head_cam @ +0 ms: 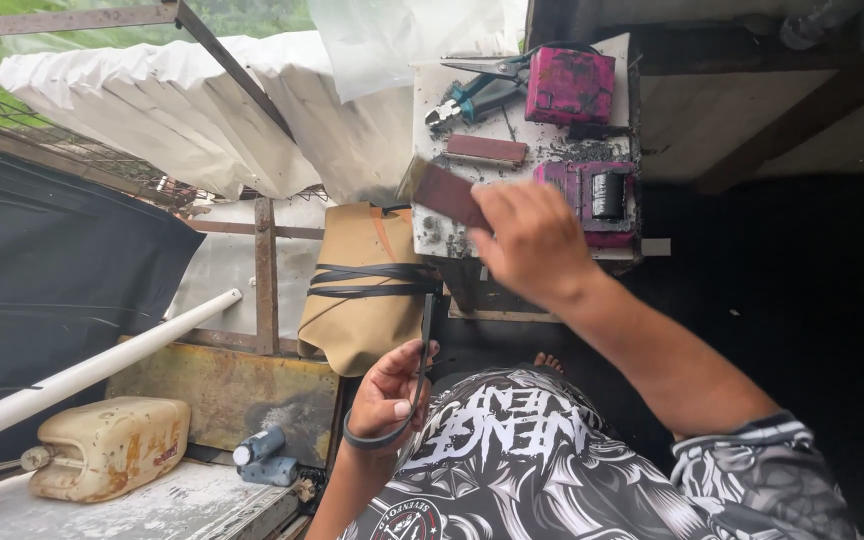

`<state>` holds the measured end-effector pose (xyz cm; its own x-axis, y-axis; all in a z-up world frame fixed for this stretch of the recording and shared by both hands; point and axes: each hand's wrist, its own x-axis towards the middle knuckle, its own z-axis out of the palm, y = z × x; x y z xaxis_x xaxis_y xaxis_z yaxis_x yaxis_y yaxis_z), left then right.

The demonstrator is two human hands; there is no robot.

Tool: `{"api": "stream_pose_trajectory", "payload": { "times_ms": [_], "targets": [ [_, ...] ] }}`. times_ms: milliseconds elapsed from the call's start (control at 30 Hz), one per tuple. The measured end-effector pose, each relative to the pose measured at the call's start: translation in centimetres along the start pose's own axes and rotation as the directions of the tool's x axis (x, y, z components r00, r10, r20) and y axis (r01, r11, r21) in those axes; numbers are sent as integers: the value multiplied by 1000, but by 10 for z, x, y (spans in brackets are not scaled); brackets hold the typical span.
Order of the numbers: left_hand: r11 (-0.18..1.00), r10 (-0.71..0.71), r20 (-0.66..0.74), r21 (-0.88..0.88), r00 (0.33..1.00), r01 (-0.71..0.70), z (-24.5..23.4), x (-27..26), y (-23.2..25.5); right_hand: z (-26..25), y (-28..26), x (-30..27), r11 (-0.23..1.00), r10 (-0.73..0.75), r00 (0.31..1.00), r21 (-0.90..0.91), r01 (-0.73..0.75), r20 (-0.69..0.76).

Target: Finishing a leather strap by sanding the edges and using a roller tool at a workbench.

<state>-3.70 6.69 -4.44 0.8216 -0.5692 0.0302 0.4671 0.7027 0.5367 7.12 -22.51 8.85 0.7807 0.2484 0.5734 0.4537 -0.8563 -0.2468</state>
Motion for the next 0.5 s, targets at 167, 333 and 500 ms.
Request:
{"api": "stream_pose_trajectory", "payload": {
  "times_ms": [167, 333, 500],
  "targets": [
    [999, 13, 84, -43, 996, -10, 14, 15, 7, 46, 50, 36, 923, 150, 964, -380, -56, 220],
    [992, -36, 47, -122, 998, 41, 17, 24, 5, -3, 1, 29, 986, 2, 962, 158, -47, 275],
    [976, -95, 99, -186, 991, 112, 22, 38, -7, -30, -17, 0, 622, -102, 900, 733, -275, 424]
  ]
}}
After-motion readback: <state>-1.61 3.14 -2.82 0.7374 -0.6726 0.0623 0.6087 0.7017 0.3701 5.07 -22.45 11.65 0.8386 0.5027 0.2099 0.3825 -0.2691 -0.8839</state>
